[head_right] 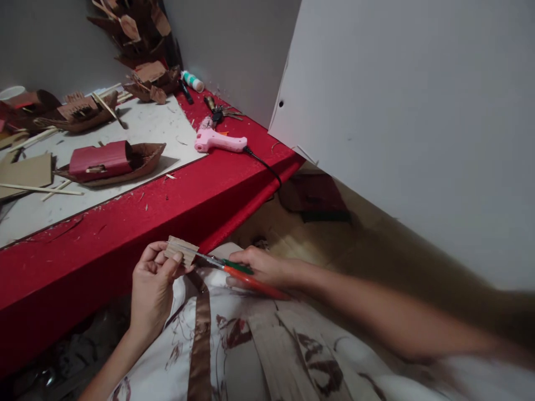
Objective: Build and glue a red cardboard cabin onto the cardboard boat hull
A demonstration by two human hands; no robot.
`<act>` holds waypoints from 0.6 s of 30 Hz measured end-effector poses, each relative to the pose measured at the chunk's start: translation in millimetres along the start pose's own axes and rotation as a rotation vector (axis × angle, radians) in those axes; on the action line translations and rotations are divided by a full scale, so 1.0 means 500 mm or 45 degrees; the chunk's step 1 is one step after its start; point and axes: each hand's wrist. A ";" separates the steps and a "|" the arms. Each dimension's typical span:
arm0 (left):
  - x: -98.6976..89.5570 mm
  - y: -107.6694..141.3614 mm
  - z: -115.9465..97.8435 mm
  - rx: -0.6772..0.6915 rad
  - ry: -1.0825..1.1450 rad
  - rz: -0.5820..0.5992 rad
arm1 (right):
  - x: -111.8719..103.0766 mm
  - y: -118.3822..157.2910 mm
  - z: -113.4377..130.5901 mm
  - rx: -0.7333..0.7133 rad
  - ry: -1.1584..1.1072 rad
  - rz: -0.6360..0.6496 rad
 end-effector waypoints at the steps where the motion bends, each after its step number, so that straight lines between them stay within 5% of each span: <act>1: 0.000 0.000 0.006 -0.008 -0.012 0.004 | 0.001 0.003 -0.005 0.015 -0.012 -0.001; 18: 0.005 -0.012 0.075 -0.255 -0.083 0.116 | 0.016 0.063 -0.081 0.209 -0.002 -0.068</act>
Point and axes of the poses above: each hand's wrist, its own y-axis away from the middle knuckle, its own x-axis out of the palm, z = x × y, and after that the axes turned 14 degrees about -z, right-handed
